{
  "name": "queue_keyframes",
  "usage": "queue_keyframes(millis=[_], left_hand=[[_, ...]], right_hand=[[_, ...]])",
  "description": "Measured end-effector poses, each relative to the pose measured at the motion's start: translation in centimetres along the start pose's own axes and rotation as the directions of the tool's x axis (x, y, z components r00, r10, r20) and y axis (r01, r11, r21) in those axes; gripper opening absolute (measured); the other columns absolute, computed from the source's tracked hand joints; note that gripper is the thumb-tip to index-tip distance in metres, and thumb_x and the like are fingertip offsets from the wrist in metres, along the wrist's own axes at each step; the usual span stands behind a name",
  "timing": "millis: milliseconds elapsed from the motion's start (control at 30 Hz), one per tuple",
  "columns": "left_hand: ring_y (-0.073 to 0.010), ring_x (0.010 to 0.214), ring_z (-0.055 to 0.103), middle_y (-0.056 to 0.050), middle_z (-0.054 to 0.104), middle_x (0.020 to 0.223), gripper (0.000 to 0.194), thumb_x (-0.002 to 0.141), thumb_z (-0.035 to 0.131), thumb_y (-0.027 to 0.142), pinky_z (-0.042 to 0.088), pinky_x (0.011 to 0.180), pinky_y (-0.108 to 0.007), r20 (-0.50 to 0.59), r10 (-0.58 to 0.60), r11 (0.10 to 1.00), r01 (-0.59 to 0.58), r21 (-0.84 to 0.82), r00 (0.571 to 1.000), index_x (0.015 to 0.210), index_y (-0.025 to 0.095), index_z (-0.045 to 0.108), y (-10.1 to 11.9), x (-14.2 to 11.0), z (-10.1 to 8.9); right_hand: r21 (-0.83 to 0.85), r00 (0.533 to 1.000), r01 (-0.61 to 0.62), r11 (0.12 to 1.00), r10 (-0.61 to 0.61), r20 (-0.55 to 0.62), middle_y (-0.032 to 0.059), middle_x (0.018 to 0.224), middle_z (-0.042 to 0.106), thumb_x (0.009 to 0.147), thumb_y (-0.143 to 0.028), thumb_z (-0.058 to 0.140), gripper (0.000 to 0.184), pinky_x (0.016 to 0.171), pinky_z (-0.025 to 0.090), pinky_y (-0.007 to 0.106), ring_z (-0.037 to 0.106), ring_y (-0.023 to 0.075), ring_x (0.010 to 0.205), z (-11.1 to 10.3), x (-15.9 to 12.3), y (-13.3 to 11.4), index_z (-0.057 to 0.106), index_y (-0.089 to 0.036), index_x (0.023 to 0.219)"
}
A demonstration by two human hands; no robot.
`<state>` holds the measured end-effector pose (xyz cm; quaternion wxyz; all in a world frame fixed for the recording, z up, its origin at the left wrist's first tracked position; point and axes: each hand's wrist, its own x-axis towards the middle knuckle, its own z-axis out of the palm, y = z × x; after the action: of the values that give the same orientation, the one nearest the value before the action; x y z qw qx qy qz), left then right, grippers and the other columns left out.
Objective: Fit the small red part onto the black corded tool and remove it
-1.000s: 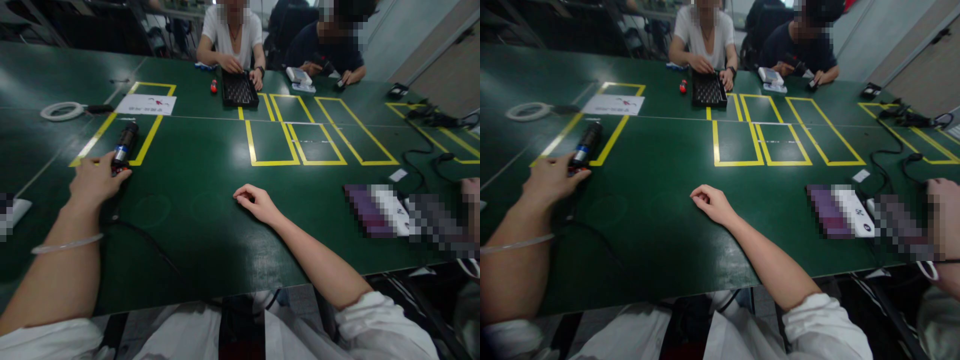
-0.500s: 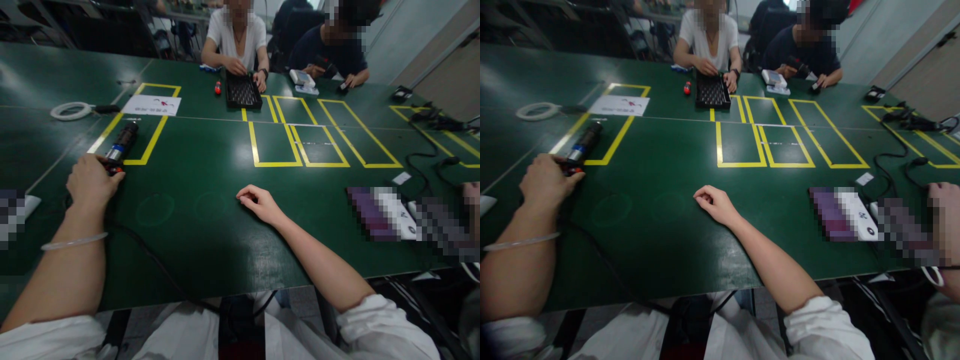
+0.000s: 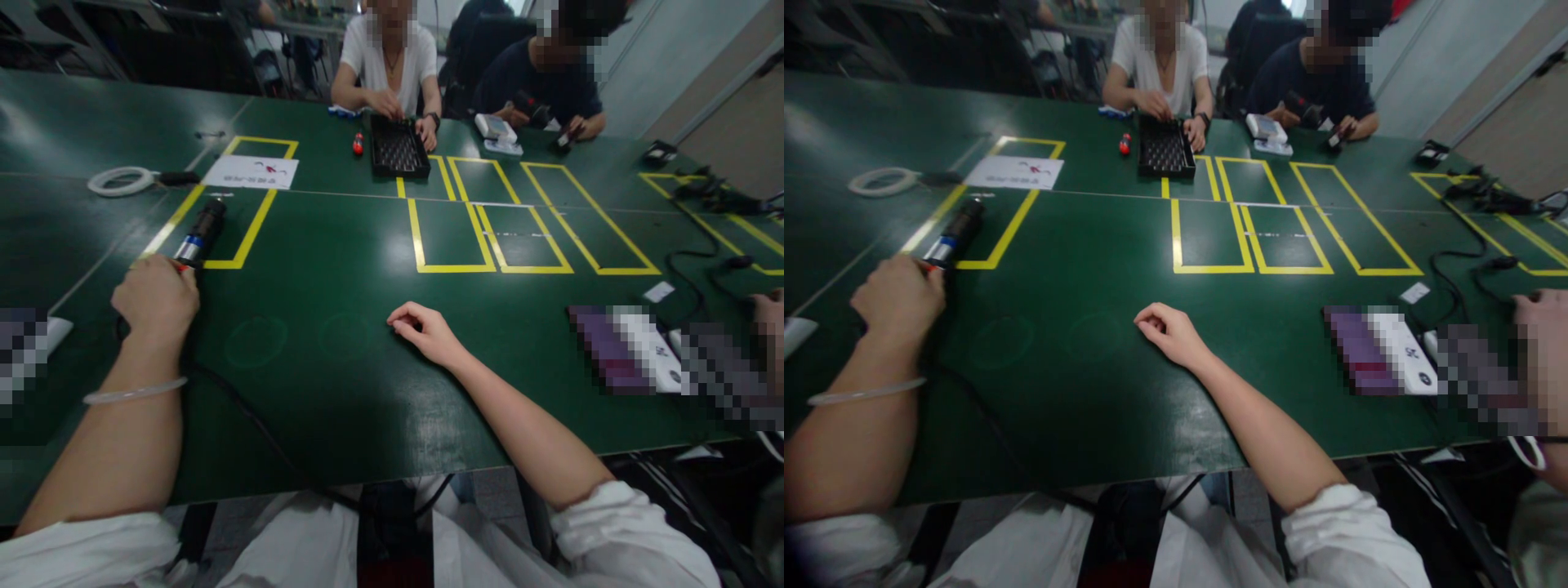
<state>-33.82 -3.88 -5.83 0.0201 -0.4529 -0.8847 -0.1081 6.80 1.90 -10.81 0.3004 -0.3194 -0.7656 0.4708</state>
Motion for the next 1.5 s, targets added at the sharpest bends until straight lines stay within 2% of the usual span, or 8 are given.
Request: queue_keyframes(millis=[133,300,367,533,600,667,833,1500], left_hand=[[-0.0319,0.111,0.053,-0.017,0.054,0.125,0.055,0.094,0.034,0.047,0.043,0.092,-0.047,-0.186,0.043,0.999,-0.042,0.011,0.982,0.129,0.007,0.049,1.5,-0.6,0.3],[-0.0206,0.097,0.063,-0.009,0.068,0.105,0.045,0.093,0.045,0.045,0.046,0.092,-0.035,0.036,0.335,0.861,-0.291,-0.416,0.941,0.121,0.011,0.057,6.7,-2.9,1.5],[-0.0199,0.093,0.064,-0.009,0.069,0.107,0.044,0.089,0.051,0.045,0.049,0.088,-0.034,0.160,0.456,0.743,-0.276,-0.609,0.875,0.118,0.014,0.060,9.5,-4.8,2.0],[-0.0197,0.090,0.064,-0.009,0.070,0.105,0.045,0.086,0.056,0.046,0.050,0.081,-0.033,0.388,0.691,0.567,-0.126,-0.814,0.610,0.119,0.016,0.063,14.8,-9.3,2.5],[-0.0184,0.085,0.064,-0.008,0.070,0.098,0.047,0.085,0.059,0.044,0.050,0.078,-0.033,0.415,0.712,0.533,-0.051,-0.844,0.567,0.122,0.015,0.060,15.7,-10.4,2.7],[-0.0177,0.082,0.064,-0.007,0.069,0.093,0.048,0.084,0.062,0.042,0.050,0.076,-0.032,0.422,0.714,0.509,-0.002,-0.861,0.558,0.122,0.015,0.057,16.2,-10.9,2.9],[-0.0174,0.083,0.063,-0.007,0.068,0.092,0.043,0.088,0.056,0.042,0.048,0.074,-0.031,0.403,0.725,0.486,-0.002,-0.874,0.559,0.121,0.015,0.056,16.4,-11.2,3.2],[-0.0166,0.078,0.061,-0.007,0.067,0.087,0.039,0.088,0.055,0.047,0.046,0.068,-0.029,0.389,0.715,0.470,0.012,-0.883,0.581,0.104,0.013,0.063,16.0,-11.0,4.2]], right_hand=[[0.008,1.000,-0.004,1.000,0.004,0.001,0.0014,0.083,0.066,0.090,-0.028,0.058,0.014,0.067,0.044,0.025,0.056,0.0109,0.069,0.0,0.0,-0.1,0.066,-0.017,0.094],[-0.007,1.000,0.003,1.000,-0.003,0.003,0.0015,0.082,0.065,0.090,-0.028,0.057,0.014,0.066,0.043,0.025,0.054,0.0108,0.068,0.0,0.0,-0.2,0.066,-0.017,0.091],[-0.017,1.000,-0.004,1.000,0.004,0.008,0.0004,0.078,0.063,0.090,-0.029,0.058,0.015,0.065,0.042,0.024,0.053,0.0106,0.066,0.0,0.1,-0.1,0.065,-0.017,0.086],[0.059,1.000,0.023,0.998,-0.024,0.012,-0.0004,0.083,0.060,0.086,-0.027,0.062,0.013,0.065,0.044,0.024,0.054,0.0104,0.069,0.3,0.2,0.2,0.060,-0.018,0.096],[0.088,0.999,0.041,0.995,-0.043,0.026,0.0004,0.091,0.061,0.083,-0.025,0.065,0.029,0.065,0.044,0.023,0.056,0.0100,0.070,0.3,0.2,0.3,0.057,-0.020,0.110],[0.072,0.997,0.059,0.996,-0.063,0.051,0.0007,0.094,0.061,0.082,-0.025,0.068,0.035,0.065,0.044,0.024,0.056,0.0099,0.070,0.4,0.2,0.2,0.056,-0.021,0.115],[-0.007,0.992,0.112,0.994,-0.111,0.061,-0.0003,0.083,0.059,0.086,-0.024,0.065,0.014,0.066,0.044,0.024,0.055,0.0111,0.071,0.4,0.1,0.3,0.062,-0.019,0.099],[0.116,0.999,0.043,0.992,-0.046,0.019,-0.0010,0.078,0.061,0.084,-0.030,0.067,0.018,0.059,0.041,0.024,0.053,0.0106,0.066,0.4,0.2,0.3,0.061,-0.019,0.097]])
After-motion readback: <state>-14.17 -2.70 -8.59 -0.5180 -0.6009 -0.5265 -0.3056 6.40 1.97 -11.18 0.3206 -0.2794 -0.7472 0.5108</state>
